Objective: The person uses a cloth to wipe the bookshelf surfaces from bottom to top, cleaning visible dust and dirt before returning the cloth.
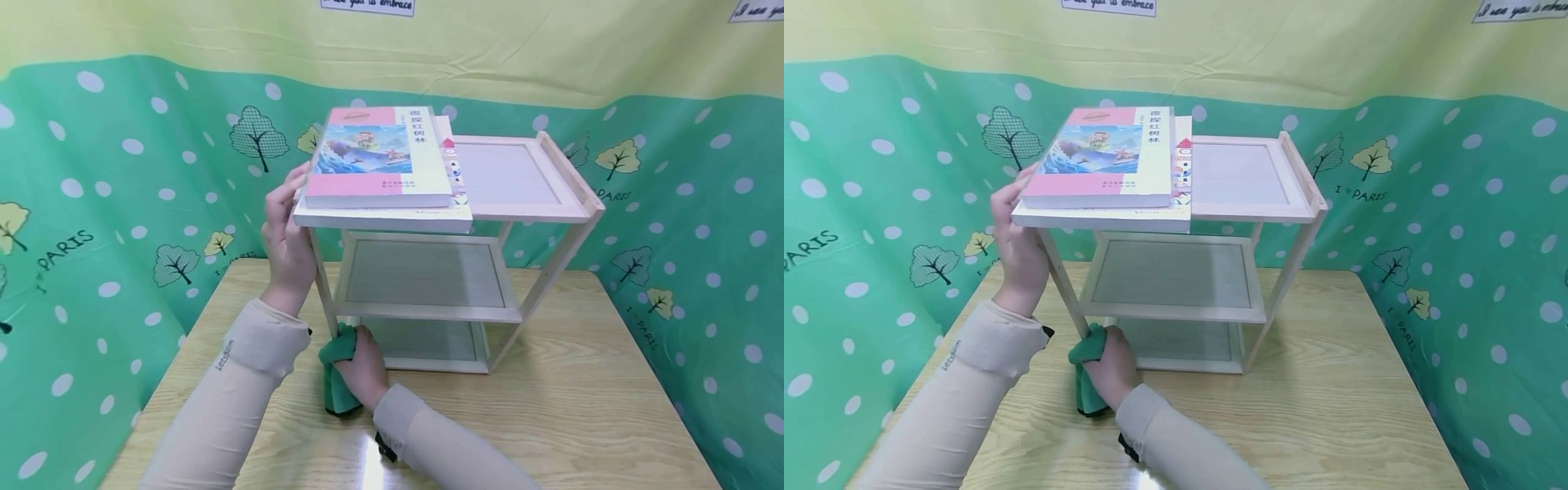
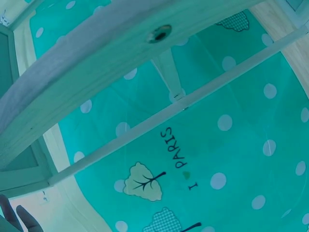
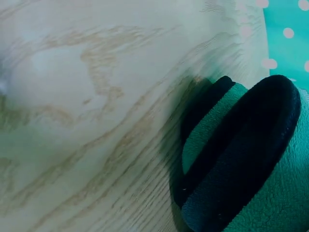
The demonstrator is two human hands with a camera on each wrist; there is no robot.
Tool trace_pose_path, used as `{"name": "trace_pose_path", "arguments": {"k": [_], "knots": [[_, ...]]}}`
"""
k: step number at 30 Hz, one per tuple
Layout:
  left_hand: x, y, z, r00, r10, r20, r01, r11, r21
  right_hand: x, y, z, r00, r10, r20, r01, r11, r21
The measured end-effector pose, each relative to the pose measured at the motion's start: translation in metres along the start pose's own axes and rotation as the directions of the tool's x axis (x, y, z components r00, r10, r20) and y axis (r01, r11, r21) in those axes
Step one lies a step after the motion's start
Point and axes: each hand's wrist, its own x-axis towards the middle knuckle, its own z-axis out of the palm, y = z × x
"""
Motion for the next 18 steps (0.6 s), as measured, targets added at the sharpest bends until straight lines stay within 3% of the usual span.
{"name": "trace_pose_path", "arguments": {"k": [3, 6, 10, 14, 18], "knots": [[0.0, -0.001, 0.0, 1.0, -0.002, 0.003, 0.002, 1.0, 0.008, 0.003, 0.003, -0.001, 1.0, -0.006, 0.025, 0.006, 1.0, 0.022], [0.0, -0.001, -0.001, 1.0, -0.006, 0.003, 0.006, 1.0, 0.016, 0.008, 0.006, -0.006, 0.996, 0.004, 0.085, -0.014, 0.992, 0.125], [0.0, -0.001, -0.001, 1.0, -0.01, 0.006, 0.01, 1.0, 0.02, 0.017, 0.008, -0.016, 0.987, 0.029, 0.159, -0.079, 0.945, 0.317], [0.0, -0.002, -0.001, 1.0, -0.013, 0.01, 0.013, 1.0, 0.024, 0.026, 0.003, -0.026, 0.988, 0.011, 0.154, -0.075, 0.907, 0.415], [0.0, -0.001, -0.001, 1.0, -0.008, 0.012, 0.007, 1.0, 0.021, 0.032, 0.0, -0.031, 0.99, 0.018, 0.14, -0.076, 0.902, 0.426]]}}
